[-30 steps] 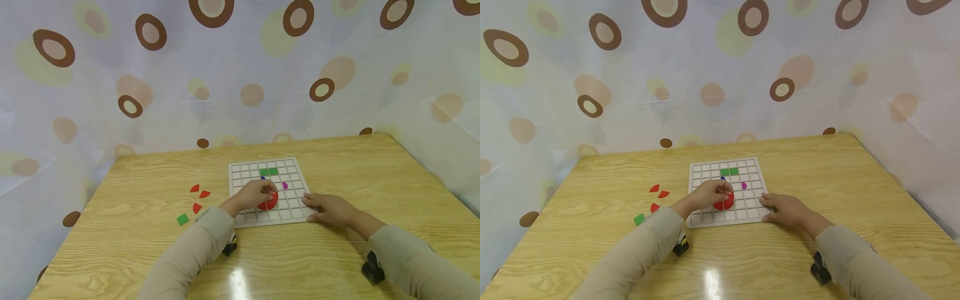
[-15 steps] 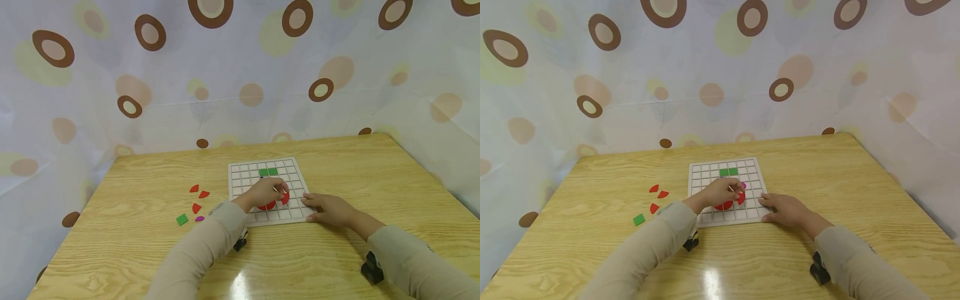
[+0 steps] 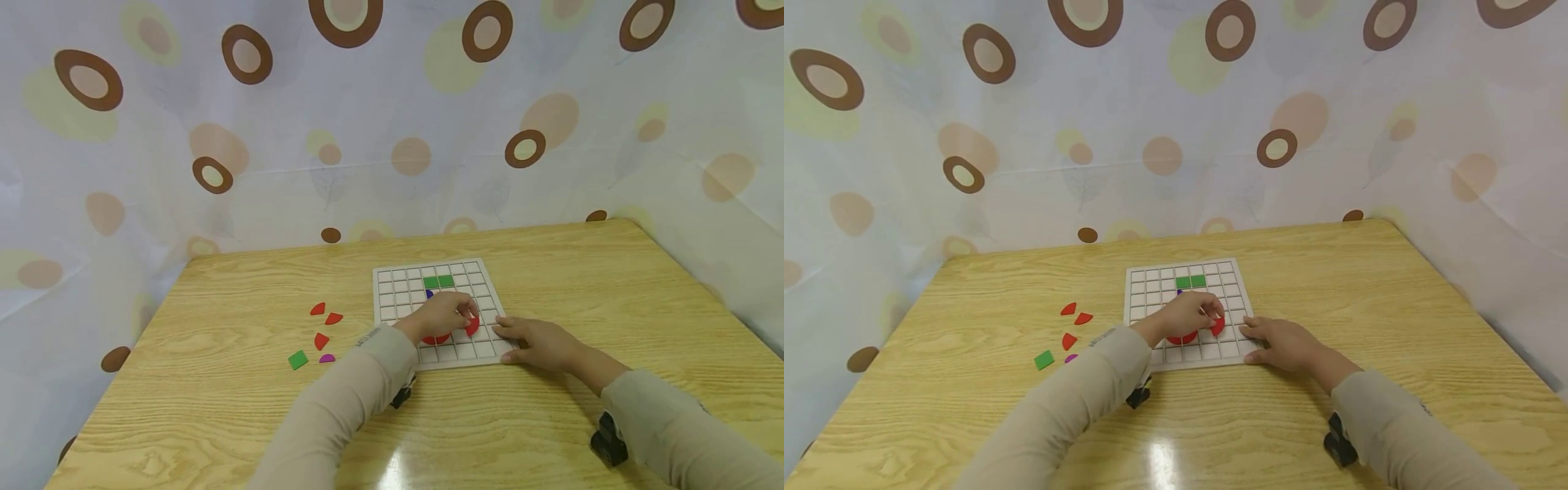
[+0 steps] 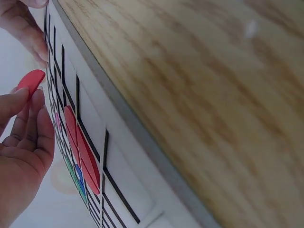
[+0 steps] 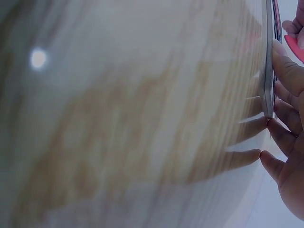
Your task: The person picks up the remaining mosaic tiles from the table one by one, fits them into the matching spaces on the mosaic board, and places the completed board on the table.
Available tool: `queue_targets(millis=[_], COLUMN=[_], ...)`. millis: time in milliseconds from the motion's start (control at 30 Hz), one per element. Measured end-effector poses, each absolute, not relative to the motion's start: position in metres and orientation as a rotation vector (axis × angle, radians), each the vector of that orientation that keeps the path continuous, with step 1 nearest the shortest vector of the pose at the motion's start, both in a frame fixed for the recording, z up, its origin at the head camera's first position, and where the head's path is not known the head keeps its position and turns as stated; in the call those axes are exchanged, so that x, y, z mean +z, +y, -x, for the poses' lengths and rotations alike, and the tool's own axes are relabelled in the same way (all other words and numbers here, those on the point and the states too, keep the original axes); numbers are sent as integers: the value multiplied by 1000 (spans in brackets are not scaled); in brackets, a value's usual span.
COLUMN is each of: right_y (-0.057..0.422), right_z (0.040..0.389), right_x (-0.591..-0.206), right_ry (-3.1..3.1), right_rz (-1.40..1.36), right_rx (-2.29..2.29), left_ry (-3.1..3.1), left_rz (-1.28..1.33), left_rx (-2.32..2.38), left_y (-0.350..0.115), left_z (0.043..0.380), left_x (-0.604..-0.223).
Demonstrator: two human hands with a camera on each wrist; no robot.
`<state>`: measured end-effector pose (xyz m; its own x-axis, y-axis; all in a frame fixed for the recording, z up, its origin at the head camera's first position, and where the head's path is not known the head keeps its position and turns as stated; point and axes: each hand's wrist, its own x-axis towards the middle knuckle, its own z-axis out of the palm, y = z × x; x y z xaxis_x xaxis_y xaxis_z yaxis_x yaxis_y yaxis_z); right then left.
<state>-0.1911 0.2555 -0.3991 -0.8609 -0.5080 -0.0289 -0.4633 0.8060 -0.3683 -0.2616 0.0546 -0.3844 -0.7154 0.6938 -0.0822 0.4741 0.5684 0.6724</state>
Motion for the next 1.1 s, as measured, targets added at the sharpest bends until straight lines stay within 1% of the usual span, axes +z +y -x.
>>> queue_targets(millis=[133, 433, 800, 1100], right_y=[257, 257, 257, 258], right_z=[191, 192, 192, 192], right_x=[-400, -400, -400, -405], right_ry=[2869, 2874, 2879, 2880], right_rz=[778, 790, 803, 819], right_rx=[-537, -540, -545, -553], left_ry=[2499, 2492, 2519, 2575], left_rz=[-990, -973, -1010, -1068], left_rx=[846, 820, 770, 614], left_y=[58, 66, 69, 72], left_z=[262, 264, 262, 258], left_x=[-384, -391, -389, -389])
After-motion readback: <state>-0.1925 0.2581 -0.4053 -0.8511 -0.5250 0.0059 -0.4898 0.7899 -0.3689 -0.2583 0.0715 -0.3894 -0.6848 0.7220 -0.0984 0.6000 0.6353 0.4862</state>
